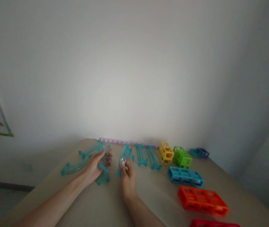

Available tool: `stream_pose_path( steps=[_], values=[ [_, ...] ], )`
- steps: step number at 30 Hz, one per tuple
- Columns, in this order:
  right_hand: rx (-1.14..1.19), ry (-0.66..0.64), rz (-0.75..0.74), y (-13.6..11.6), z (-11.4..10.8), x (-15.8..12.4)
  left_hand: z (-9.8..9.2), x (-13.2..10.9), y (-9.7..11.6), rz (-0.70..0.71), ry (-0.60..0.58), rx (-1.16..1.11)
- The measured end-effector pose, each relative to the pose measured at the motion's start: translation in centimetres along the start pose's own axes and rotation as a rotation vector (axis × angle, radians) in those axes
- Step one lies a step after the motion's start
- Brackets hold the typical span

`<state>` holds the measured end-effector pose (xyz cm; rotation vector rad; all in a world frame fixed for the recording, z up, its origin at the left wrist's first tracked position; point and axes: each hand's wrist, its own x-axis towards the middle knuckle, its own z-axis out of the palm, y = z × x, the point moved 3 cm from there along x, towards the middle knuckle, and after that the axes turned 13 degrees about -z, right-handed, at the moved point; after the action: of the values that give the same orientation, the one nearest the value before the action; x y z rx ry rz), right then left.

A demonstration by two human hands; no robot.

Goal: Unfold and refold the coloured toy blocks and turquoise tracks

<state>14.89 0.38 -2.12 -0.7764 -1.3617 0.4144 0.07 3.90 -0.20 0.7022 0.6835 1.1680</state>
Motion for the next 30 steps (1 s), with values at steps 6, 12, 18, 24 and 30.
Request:
stream_pose_path(
  steps=[6,12,18,24,30],
  values=[
    [-0.137,-0.224,-0.223,-1.7,1.2,1.4,0.2,-0.8,-0.3,-0.112,0.030,0.032],
    [-0.168,-0.264,-0.214,-1.7,1.5,1.2,0.5,-1.2,-0.3,-0.147,-0.022,0.057],
    [-0.182,-0.190,-0.127,-1.3,1.1,1.3,0.4,-1.1,-0.1,-0.096,-0.034,0.102],
    [0.011,-0.143,0.098,-0.4,1.6,0.8,0.8,-1.6,0.2,-0.001,-0.067,0.186],
    [-0.070,-0.125,0.006,-1.1,1.6,0.9,0.9,-2.1,0.1,-0.154,-0.167,0.120]
  ],
)
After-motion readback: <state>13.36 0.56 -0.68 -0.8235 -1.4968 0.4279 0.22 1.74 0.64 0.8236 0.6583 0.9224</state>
